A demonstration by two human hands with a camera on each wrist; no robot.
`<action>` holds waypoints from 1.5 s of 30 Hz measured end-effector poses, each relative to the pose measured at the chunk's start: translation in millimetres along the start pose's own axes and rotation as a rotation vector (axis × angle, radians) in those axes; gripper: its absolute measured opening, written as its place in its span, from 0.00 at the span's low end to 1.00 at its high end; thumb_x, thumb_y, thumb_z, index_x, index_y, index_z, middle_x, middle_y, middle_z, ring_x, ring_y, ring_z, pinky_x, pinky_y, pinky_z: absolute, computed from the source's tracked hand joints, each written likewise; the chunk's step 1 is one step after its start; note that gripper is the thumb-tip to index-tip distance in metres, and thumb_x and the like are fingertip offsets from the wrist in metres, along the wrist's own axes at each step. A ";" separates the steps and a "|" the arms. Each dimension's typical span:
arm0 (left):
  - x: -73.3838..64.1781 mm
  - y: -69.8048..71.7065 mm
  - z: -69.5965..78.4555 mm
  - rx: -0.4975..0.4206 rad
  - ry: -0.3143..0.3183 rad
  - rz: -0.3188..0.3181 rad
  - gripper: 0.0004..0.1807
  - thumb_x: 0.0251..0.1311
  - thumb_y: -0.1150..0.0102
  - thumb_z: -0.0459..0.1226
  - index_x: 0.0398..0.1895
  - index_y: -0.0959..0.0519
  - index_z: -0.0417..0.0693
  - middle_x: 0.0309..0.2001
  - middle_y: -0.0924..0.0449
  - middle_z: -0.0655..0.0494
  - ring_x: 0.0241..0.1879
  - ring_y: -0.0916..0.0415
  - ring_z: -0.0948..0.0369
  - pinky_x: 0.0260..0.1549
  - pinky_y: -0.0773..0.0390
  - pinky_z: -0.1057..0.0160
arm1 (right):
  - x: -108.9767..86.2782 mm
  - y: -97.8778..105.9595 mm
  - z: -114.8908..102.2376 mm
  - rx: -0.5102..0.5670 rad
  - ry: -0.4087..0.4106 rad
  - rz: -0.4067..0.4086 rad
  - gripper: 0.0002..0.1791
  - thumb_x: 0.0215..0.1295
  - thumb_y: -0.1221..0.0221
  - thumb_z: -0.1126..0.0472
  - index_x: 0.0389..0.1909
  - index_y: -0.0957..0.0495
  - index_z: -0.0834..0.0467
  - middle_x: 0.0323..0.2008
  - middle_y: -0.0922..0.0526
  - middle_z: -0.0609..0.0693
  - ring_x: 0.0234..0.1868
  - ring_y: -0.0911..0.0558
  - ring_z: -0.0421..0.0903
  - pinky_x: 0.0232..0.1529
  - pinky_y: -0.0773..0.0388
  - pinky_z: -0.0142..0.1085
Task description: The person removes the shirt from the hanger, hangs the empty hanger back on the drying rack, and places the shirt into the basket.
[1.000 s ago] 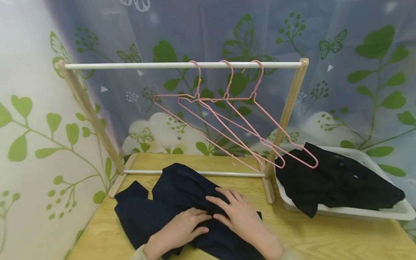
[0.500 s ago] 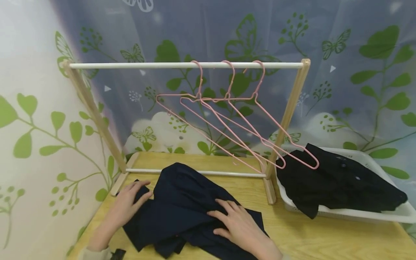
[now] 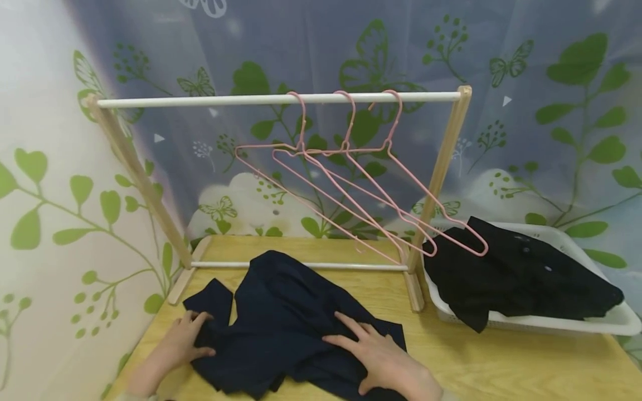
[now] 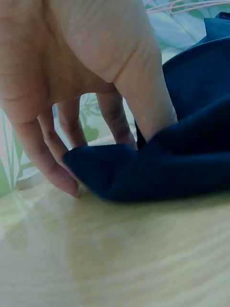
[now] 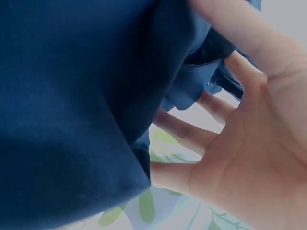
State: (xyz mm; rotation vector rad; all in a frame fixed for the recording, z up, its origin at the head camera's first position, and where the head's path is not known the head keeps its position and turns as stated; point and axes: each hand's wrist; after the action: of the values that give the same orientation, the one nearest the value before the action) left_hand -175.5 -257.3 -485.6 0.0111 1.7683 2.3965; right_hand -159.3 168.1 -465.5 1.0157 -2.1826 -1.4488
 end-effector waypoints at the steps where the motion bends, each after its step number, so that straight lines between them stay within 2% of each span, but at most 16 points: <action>1: 0.6 0.4 2.5 -0.014 -0.006 0.003 0.34 0.44 0.18 0.40 0.53 0.25 0.41 0.48 0.31 0.33 0.39 0.26 0.39 0.43 0.22 0.41 | -0.4 -0.2 0.5 0.007 0.005 -0.008 0.58 0.46 0.20 0.59 0.77 0.41 0.37 0.80 0.54 0.57 0.64 0.29 0.64 0.43 0.20 0.48; 3: 1.2 0.7 7.3 -0.033 -0.013 0.000 0.31 0.45 0.18 0.37 0.51 0.26 0.40 0.44 0.32 0.34 0.33 0.25 0.44 0.37 0.21 0.45 | -1.0 -0.9 1.2 0.009 0.010 -0.015 0.58 0.47 0.21 0.65 0.77 0.41 0.37 0.80 0.54 0.57 0.58 0.26 0.61 0.36 0.23 0.36; 5: 2.9 0.5 11.8 -0.032 -0.025 0.006 0.29 0.46 0.19 0.33 0.49 0.26 0.39 0.41 0.28 0.36 0.31 0.23 0.44 0.35 0.20 0.45 | -1.1 -1.9 2.3 -0.001 0.015 0.001 0.57 0.48 0.23 0.71 0.76 0.41 0.38 0.79 0.52 0.58 0.54 0.25 0.57 0.33 0.27 0.32; 11: 11.5 4.2 20.0 -0.012 -0.050 -0.006 0.24 0.48 0.25 0.28 0.51 0.21 0.36 0.38 0.15 0.41 0.34 0.17 0.46 0.35 0.18 0.47 | -2.0 -3.6 4.8 -0.127 0.019 0.099 0.51 0.53 0.32 0.82 0.73 0.36 0.42 0.75 0.42 0.60 0.43 0.21 0.53 0.35 0.26 0.35; 14: 12.9 17.2 27.6 -0.036 -0.089 0.049 0.23 0.51 0.27 0.29 0.53 0.19 0.37 0.43 0.14 0.41 0.39 0.16 0.45 0.39 0.18 0.47 | -2.6 -4.5 6.2 -0.184 0.015 0.149 0.45 0.57 0.39 0.85 0.70 0.32 0.44 0.70 0.35 0.61 0.41 0.19 0.56 0.33 0.24 0.36; 17: 14.8 32.1 41.7 -0.094 -0.185 0.192 0.19 0.55 0.29 0.29 0.52 0.18 0.40 0.47 0.15 0.44 0.46 0.17 0.46 0.44 0.19 0.47 | -1.2 -4.5 7.7 -0.215 0.027 0.198 0.39 0.57 0.38 0.84 0.64 0.27 0.47 0.63 0.29 0.60 0.36 0.17 0.52 0.32 0.22 0.36; 20: 19.0 38.5 59.3 -0.151 -0.349 0.342 0.19 0.54 0.29 0.24 0.50 0.16 0.44 0.49 0.18 0.47 0.50 0.21 0.46 0.45 0.19 0.48 | 2.2 -1.7 8.8 -0.228 0.035 0.230 0.33 0.52 0.35 0.84 0.54 0.21 0.50 0.52 0.25 0.56 0.30 0.20 0.45 0.29 0.25 0.33; 23: 26.3 33.1 75.8 -0.175 -0.519 0.375 0.26 0.49 0.26 0.23 0.53 0.17 0.50 0.59 0.24 0.45 0.57 0.28 0.43 0.49 0.23 0.44 | 5.6 4.2 9.7 -0.245 0.027 0.244 0.28 0.49 0.32 0.82 0.46 0.19 0.51 0.46 0.23 0.55 0.30 0.21 0.44 0.27 0.27 0.32; 26: 33.2 17.9 90.2 -0.201 -0.593 0.275 0.35 0.49 0.21 0.30 0.63 0.23 0.52 0.71 0.38 0.39 0.66 0.37 0.37 0.56 0.29 0.36 | 8.0 10.3 12.6 -0.281 0.017 0.267 0.23 0.49 0.28 0.76 0.43 0.19 0.52 0.49 0.22 0.56 0.36 0.18 0.50 0.30 0.23 0.36; 29: 36.4 -0.2 102.9 -0.193 -0.568 0.107 0.52 0.46 0.17 0.42 0.73 0.37 0.49 0.77 0.53 0.36 0.70 0.44 0.32 0.58 0.33 0.30 | 7.1 15.2 16.8 -0.327 0.026 0.324 0.25 0.46 0.22 0.69 0.44 0.21 0.51 0.55 0.23 0.58 0.47 0.18 0.56 0.37 0.19 0.44; 31: 36.2 -9.9 110.0 -0.156 -0.531 -0.012 0.59 0.44 0.17 0.47 0.77 0.44 0.46 0.79 0.59 0.36 0.72 0.47 0.30 0.59 0.36 0.26 | 3.9 17.6 19.1 -0.336 0.034 0.347 0.29 0.43 0.20 0.66 0.45 0.24 0.51 0.57 0.26 0.58 0.50 0.20 0.57 0.39 0.19 0.46; 34: 35.8 -18.5 118.1 -0.079 -0.494 -0.137 0.60 0.44 0.17 0.49 0.77 0.44 0.44 0.79 0.61 0.38 0.72 0.49 0.30 0.58 0.39 0.23 | -5.2 19.8 20.0 -0.296 0.017 0.338 0.36 0.41 0.18 0.62 0.51 0.27 0.52 0.64 0.30 0.60 0.54 0.21 0.60 0.44 0.20 0.50; 37: 35.3 -19.6 123.0 -0.052 -0.453 -0.202 0.57 0.46 0.18 0.49 0.77 0.42 0.46 0.80 0.61 0.42 0.74 0.52 0.31 0.59 0.41 0.22 | -13.8 18.4 17.7 -0.203 -0.012 0.253 0.51 0.40 0.17 0.56 0.67 0.33 0.51 0.74 0.43 0.61 0.63 0.27 0.65 0.47 0.21 0.56; 39: 35.6 -19.2 124.7 -0.051 -0.433 -0.221 0.57 0.46 0.18 0.49 0.77 0.42 0.47 0.80 0.62 0.43 0.75 0.53 0.31 0.59 0.42 0.22 | -17.2 15.2 15.6 -0.137 -0.040 0.171 0.64 0.38 0.17 0.52 0.78 0.44 0.45 0.79 0.54 0.58 0.69 0.34 0.69 0.47 0.23 0.64; 42: 36.2 -19.8 127.4 -0.046 -0.413 -0.233 0.57 0.47 0.18 0.50 0.78 0.42 0.49 0.80 0.64 0.43 0.75 0.55 0.31 0.59 0.42 0.21 | -17.7 8.1 15.0 -0.089 -0.078 0.060 0.74 0.35 0.17 0.49 0.81 0.56 0.36 0.81 0.65 0.55 0.73 0.42 0.71 0.44 0.27 0.73; 45: 38.2 -23.9 132.7 -0.021 -0.406 -0.218 0.59 0.46 0.19 0.53 0.79 0.44 0.51 0.81 0.68 0.41 0.73 0.50 0.31 0.57 0.37 0.23 | -12.5 3.1 20.0 -0.102 -0.086 0.038 0.78 0.31 0.15 0.49 0.82 0.58 0.37 0.81 0.67 0.57 0.74 0.42 0.72 0.39 0.27 0.75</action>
State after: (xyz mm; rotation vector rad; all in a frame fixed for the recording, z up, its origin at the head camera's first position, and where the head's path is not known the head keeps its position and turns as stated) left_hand -196.5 -119.4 -472.0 0.2683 1.4760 2.0787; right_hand -164.2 191.0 -469.9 0.8884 -2.1494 -1.5970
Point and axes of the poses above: each hand's wrist, its own x-axis towards the middle knuckle, its own y-axis out of the back of the hand, z = x × y
